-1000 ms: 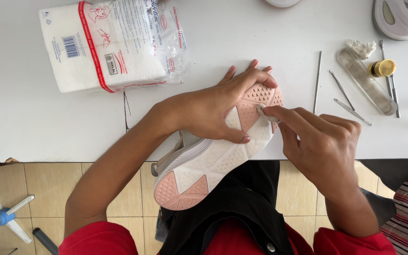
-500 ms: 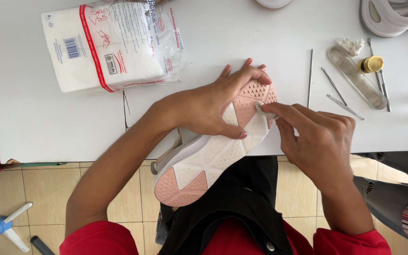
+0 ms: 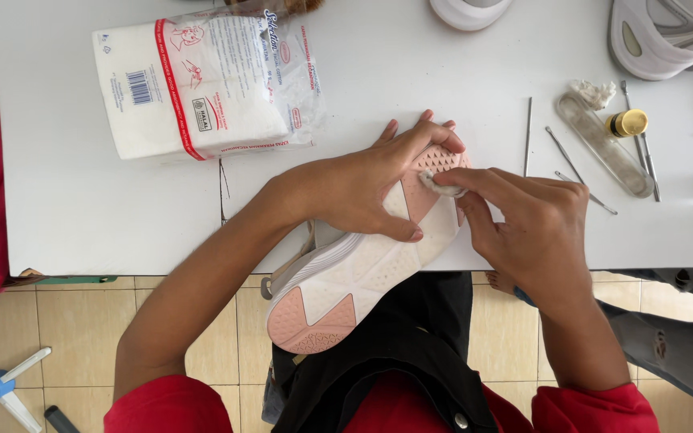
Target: The person cleans the sole of a white and pink sneaker using a cotton swab. They apply a clear liquid from a bottle onto the swab and rub the textured sole repeatedly.
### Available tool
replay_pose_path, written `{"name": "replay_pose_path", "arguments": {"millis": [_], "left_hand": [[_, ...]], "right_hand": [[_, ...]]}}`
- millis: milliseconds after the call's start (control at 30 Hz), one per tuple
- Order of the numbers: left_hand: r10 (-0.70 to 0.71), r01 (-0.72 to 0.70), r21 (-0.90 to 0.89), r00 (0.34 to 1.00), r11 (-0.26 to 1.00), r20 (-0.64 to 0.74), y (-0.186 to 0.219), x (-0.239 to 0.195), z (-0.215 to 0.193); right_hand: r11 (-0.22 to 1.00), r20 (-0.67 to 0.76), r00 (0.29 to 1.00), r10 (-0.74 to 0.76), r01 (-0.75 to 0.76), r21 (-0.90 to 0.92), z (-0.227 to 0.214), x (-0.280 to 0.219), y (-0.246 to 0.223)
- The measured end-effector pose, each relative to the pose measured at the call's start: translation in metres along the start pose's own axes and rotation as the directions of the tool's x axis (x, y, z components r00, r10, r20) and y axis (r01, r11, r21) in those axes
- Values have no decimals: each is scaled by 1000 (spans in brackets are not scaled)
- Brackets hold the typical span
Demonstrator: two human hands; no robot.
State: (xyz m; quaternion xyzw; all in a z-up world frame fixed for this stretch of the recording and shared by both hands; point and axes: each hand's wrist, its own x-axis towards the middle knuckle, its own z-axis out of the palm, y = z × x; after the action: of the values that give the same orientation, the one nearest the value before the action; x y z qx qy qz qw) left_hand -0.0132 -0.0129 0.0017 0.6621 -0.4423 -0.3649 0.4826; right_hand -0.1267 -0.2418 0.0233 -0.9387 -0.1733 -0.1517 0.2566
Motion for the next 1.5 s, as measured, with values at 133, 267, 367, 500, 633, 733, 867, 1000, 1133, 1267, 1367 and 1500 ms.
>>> {"name": "replay_pose_path", "arguments": {"millis": [133,267,367,500,633,733,867,1000,1133,1267,1367,1500], "left_hand": [[-7,7,-1,1000,1000,-10,-3,0,1],[-6,5,-10,1000,1000,-17,-6,0,1],[5,-5,-12,1000,1000,-18,-7,0,2],[-5,5,-16,1000,1000,-7,-3,-1,1],[13,-13,-4,1000,1000,-21,-7,0,2],[4,-4,3,1000,1000,-21,-3,-1,1],[23,-20,105,999,994,-28,0,-3,-1],[22,15,304,993,953,-117,13,-9,-3],[36,3,308,992,951,-120,23,-10,-11],[59,20,352,976,936,-210,26,-11,-10],[69,91,513,956,854,-284,36,-12,5],[275,17,785,932,619,-236,56,-19,38]], "right_hand": [[999,37,999,-10,12,-34,0,1,1],[998,38,999,-9,12,-66,7,-3,5],[994,-21,998,-57,54,-95,11,-3,6],[998,7,998,-58,59,-37,5,4,1],[996,-17,995,-94,94,-4,21,5,5],[999,20,999,-35,35,3,-2,10,-4],[955,-42,962,269,-261,141,-11,-7,11],[755,-91,882,462,-338,561,3,-25,22],[512,44,817,575,-402,759,3,-37,19],[511,33,849,528,-348,786,0,-49,14],[514,39,841,539,-365,776,-5,-59,6],[553,-2,853,522,-336,763,-9,-70,-6]]}}
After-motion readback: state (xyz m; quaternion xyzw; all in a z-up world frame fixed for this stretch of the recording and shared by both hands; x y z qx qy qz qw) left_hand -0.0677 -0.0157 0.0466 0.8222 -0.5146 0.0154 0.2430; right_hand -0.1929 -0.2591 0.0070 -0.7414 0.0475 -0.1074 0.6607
